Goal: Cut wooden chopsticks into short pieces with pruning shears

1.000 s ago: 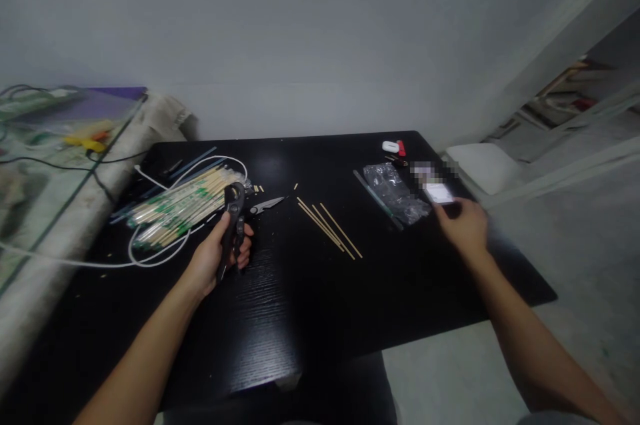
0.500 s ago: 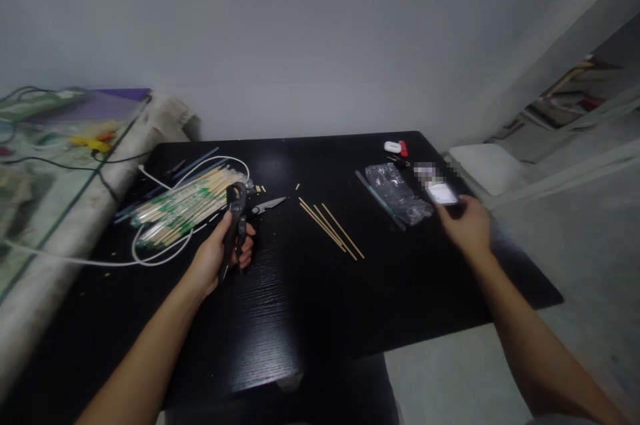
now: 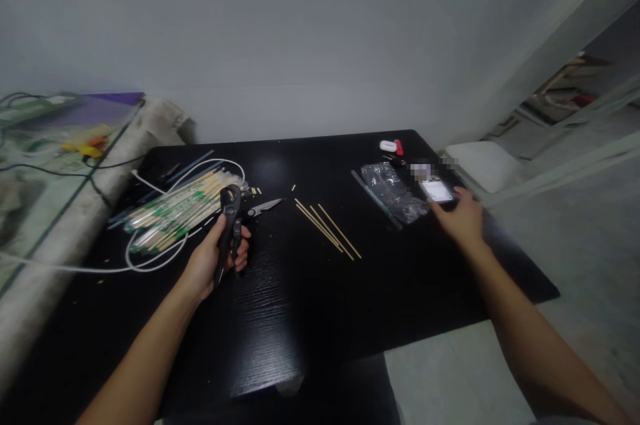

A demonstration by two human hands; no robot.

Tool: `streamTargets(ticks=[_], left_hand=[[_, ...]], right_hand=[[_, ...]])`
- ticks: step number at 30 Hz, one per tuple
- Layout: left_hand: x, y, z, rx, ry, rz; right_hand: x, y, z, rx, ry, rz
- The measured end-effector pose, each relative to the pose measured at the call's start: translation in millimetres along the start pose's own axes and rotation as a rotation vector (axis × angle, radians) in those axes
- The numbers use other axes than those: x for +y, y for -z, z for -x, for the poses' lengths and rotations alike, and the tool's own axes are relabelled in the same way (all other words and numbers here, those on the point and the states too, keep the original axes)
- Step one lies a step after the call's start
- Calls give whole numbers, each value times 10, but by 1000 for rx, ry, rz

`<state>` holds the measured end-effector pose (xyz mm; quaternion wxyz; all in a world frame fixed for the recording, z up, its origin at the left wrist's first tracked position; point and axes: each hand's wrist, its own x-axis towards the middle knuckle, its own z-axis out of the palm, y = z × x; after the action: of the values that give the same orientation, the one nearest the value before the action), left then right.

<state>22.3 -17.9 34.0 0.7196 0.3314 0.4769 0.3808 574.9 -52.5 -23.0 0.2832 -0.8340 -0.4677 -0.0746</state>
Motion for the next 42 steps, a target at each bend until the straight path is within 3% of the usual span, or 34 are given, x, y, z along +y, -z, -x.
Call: streamTargets(ticks=[26,42], left_hand=[[12,-15,12,6,12,1],[15,2,4,-12,-8,-18]], right_hand=[[-6,-4,49,-4,-8,5],[4,-24,103,93,47,59]])
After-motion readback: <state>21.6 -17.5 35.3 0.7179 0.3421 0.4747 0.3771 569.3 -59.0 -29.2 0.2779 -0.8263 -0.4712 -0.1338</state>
